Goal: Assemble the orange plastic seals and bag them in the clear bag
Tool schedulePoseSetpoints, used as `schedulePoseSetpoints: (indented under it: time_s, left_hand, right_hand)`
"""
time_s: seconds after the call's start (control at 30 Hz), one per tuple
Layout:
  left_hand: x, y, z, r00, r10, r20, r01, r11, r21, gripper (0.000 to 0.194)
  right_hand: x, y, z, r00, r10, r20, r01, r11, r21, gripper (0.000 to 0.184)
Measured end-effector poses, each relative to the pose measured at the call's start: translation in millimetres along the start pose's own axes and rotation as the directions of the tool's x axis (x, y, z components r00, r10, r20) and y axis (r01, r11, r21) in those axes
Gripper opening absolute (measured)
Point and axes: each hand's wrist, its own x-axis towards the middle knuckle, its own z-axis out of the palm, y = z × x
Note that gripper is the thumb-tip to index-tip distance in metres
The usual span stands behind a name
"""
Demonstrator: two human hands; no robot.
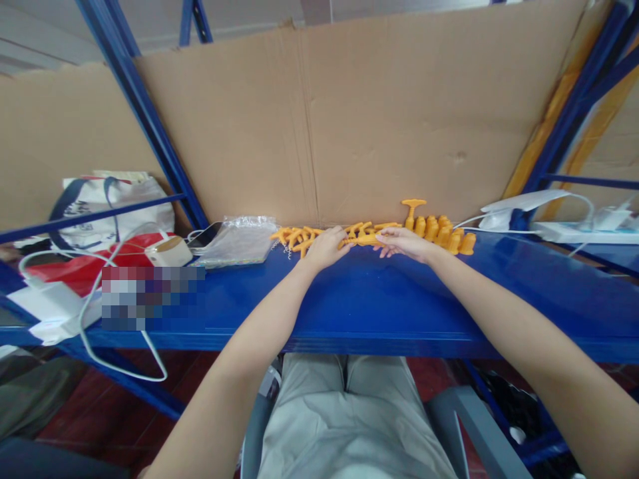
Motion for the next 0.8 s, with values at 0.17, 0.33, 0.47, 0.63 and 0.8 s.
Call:
schedulePoseSetpoints:
  time_s: [0.17,0.33,0.47,0.63,0.8]
  left_hand:
    - [-2,-2,2.5,0.995,-0.039,-0.09,0.03,0.994,-0.107,0.031]
    - [-5,-12,3.6,0.978,-0.189,-0.086,0.181,0.979,-0.089,0.035]
    - [-7,-18,1.1,0.932,-0.361,0.018,0.36,0.931,0.062,0.034]
    - [-11,-13,-5.6,0.801,-0.559,0.214,0.5,0.821,0.276,0.043]
    - [-11,-11,-9.3,0.721,-0.601,0.345,0.503,0.796,0.337,0.052]
  right_hand:
    - [4,2,-1,0.983,-0.052,-0.174,0.057,0.998,0.025,0.019]
    - [24,20,-19,0.836,-0.296,-0.462,0.244,0.955,-0.169,0.034]
    - [31,33,-33,0.713,-0.506,-0.485,0.248,0.829,-0.501,0.035]
    - [21,35,-33,0.736,-0.598,-0.317,0.022,0.489,-0.872,0.03]
    - [16,30,-24,0.812,-0.545,-0.211,-0.127,0.188,-0.974,0.032]
